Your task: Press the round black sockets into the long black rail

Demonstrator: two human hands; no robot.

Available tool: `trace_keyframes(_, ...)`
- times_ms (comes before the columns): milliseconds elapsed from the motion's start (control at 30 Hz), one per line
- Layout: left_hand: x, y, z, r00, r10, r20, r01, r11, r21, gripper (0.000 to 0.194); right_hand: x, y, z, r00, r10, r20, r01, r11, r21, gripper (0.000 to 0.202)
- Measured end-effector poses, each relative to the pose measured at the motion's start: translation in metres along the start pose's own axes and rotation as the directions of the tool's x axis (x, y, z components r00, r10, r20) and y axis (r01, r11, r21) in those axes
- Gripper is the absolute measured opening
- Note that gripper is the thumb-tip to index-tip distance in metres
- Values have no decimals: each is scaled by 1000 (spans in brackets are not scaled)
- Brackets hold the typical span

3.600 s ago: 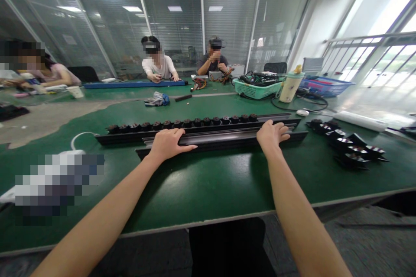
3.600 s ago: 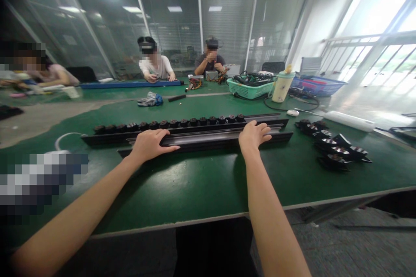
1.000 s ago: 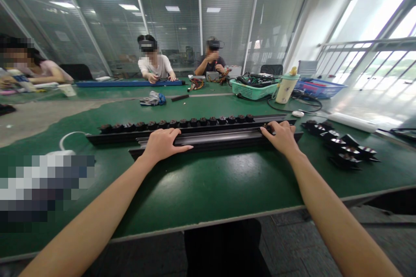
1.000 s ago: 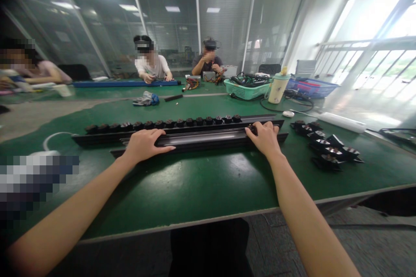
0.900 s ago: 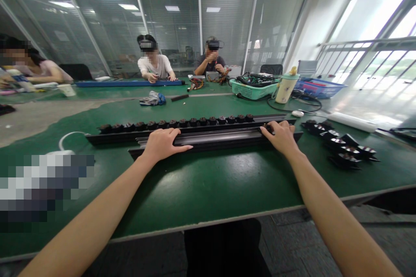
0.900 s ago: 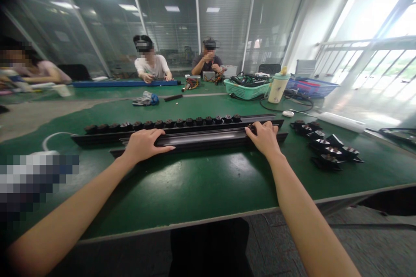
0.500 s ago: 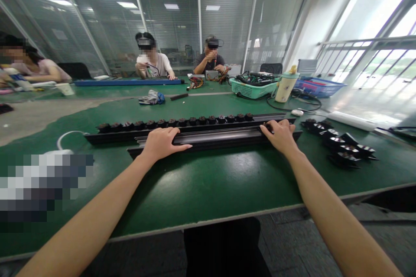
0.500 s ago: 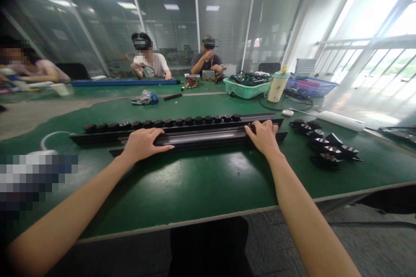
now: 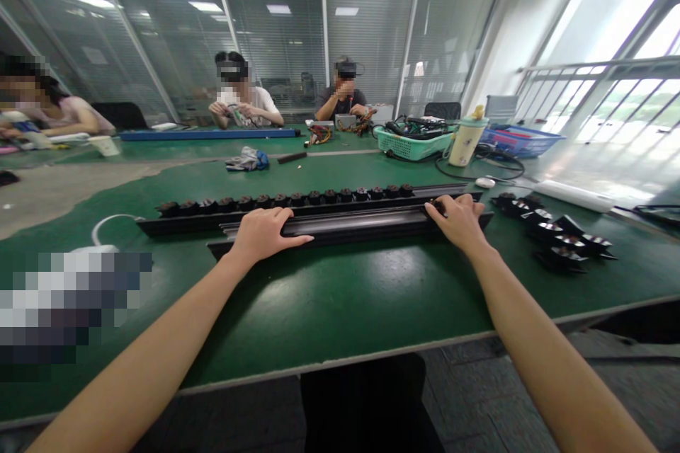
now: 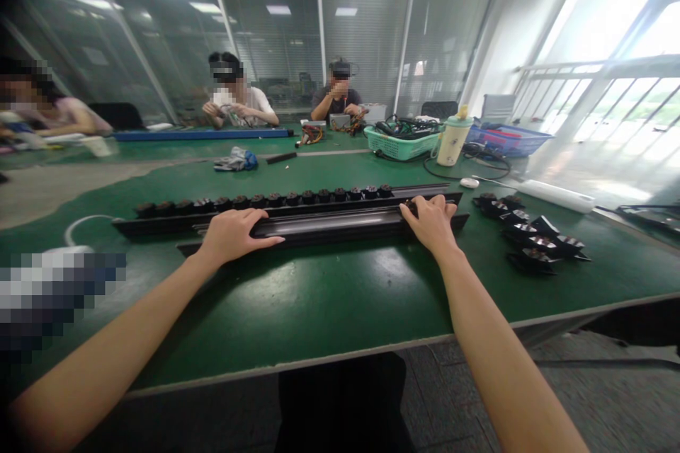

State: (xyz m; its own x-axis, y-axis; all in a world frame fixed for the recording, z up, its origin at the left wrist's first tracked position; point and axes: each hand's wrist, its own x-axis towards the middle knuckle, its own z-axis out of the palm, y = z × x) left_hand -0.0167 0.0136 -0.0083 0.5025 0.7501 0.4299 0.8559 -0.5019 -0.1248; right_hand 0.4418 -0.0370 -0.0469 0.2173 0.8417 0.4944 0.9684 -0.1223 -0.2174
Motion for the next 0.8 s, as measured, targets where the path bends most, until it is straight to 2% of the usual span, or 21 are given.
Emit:
trace_keyframes(467, 0, 1, -2, 1000, -14, 8, 14, 999, -29, 85, -1, 1, -2, 998, 59, 33, -58, 997, -46, 52)
trace_keyframes(800, 0, 0, -1, 1000, 2, 5, -2, 1000, 14, 85, -3, -6, -7, 995, 87, 47, -84, 995, -62, 56)
